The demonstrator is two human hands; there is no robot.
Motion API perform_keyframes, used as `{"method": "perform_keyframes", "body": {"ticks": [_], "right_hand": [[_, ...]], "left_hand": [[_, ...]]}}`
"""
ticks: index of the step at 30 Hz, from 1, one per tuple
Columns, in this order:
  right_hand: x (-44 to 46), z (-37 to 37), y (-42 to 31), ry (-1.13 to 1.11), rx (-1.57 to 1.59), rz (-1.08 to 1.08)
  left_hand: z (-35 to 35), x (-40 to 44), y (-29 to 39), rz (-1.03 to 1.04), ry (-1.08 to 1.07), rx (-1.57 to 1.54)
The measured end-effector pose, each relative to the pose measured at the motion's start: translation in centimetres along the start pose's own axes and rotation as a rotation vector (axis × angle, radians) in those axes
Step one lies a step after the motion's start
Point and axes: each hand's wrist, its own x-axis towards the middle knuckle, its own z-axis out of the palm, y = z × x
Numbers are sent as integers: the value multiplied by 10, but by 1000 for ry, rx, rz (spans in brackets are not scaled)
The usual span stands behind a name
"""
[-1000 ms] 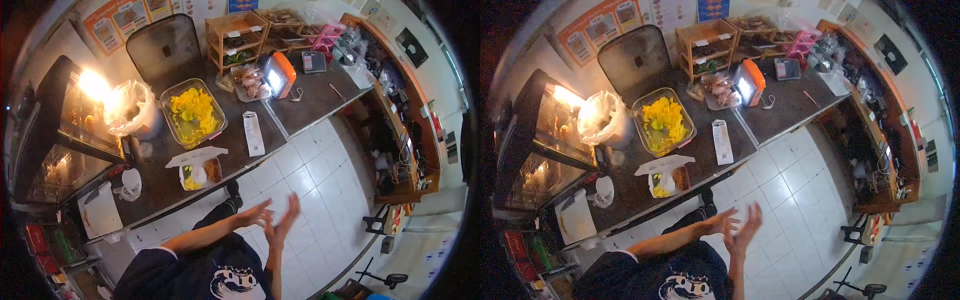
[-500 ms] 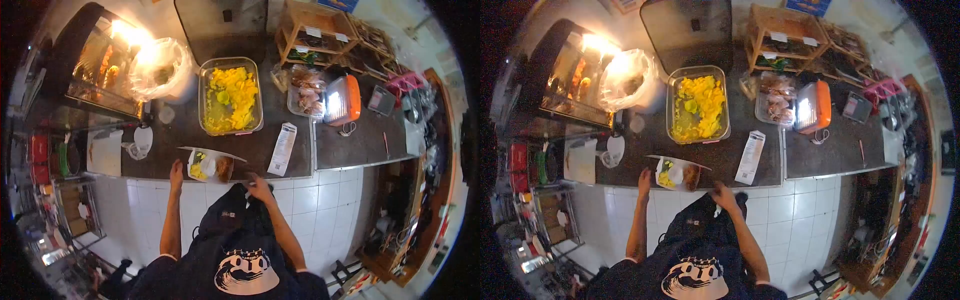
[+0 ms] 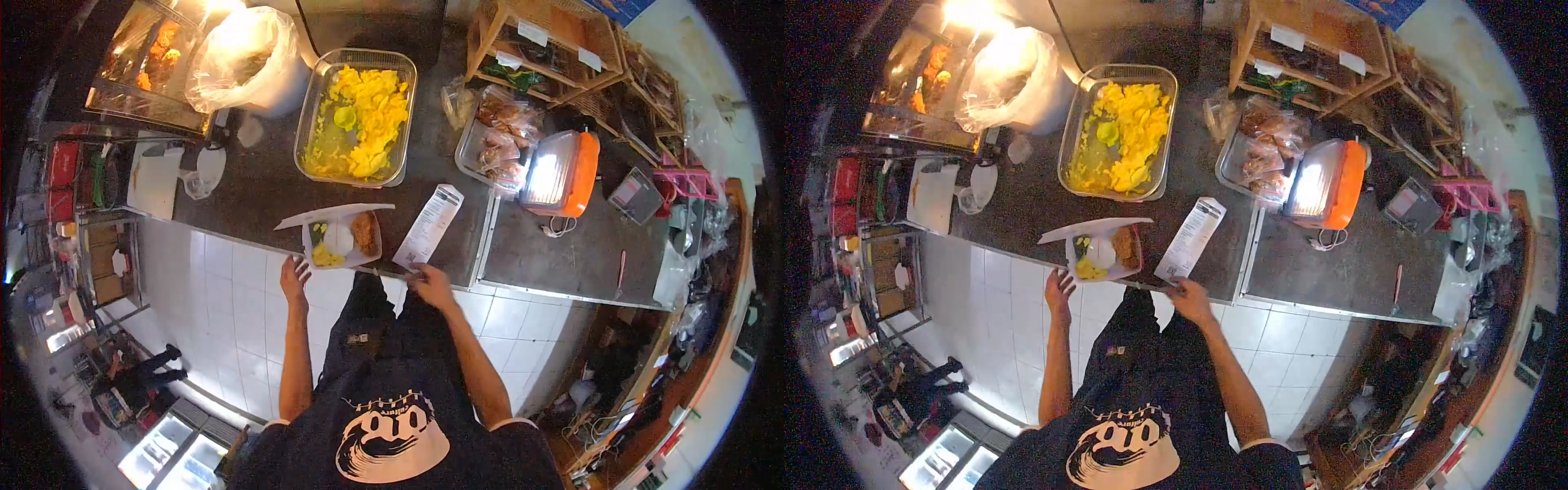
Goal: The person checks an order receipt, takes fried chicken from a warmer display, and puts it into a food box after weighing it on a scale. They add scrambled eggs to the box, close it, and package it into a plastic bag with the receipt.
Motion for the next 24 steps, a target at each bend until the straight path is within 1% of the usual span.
{"method": "perform_keyframes", "body": {"ticks": [2, 3, 4, 6, 7, 9, 10, 11, 12, 13, 14, 15, 16, 18, 19, 20, 21, 22, 23, 24], "right_hand": [[-16, -35, 60, 65, 113, 81], [-27, -57, 70, 85, 163, 164], [-38, -77, 74, 108, 213, 245], [-53, -109, 70, 169, 114, 353], [-57, -121, 69, 165, 211, 407], [-63, -130, 100, 156, 287, 99], [-59, -143, 93, 66, 359, 122], [-62, -160, 50, -11, 226, 71], [-66, -181, 7, -132, 203, 81], [-69, -208, -49, -190, 151, 3], [-65, -235, -78, -178, 38, -133], [-66, -264, -111, -33, -66, -288], [-57, -300, -122, 116, -49, -304], [-47, -379, -191, 489, -251, -412], [-30, -411, -215, 735, -207, -551], [-13, -448, -233, 903, -273, -612], [10, -486, -241, 1083, -335, -626], [49, -535, -227, 1208, -431, -578], [71, -566, -232, 1221, -510, -382], [95, -590, -232, 1222, -509, -406]], "left_hand": [[-5, -30, -22, -78, 97, 23], [-7, -48, -33, -94, 96, 48], [-9, -66, -43, -108, 92, 74], [-12, -97, -60, -143, 98, 66], [-16, -107, -67, -161, 82, 74], [-27, -125, -85, -99, 34, 26], [-31, -123, -92, -141, 24, -38], [-48, -114, -112, -144, -36, -110], [-44, -121, -112, -152, 60, -84], [-41, -119, -111, -176, 79, -14], [-39, -124, -107, -183, 85, 15], [-35, -126, -102, -248, 140, 21], [-36, -126, -106, -231, 138, 55], [-46, -128, -120, -269, 160, 80], [-52, -128, -131, -285, 166, 74], [-66, -131, -146, -276, 149, 82], [-79, -136, -162, -268, 136, 86], [-85, -142, -172, -288, 177, 78], [-92, -151, -182, -310, 222, 69], [-100, -165, -202, -271, 281, 50]]}}
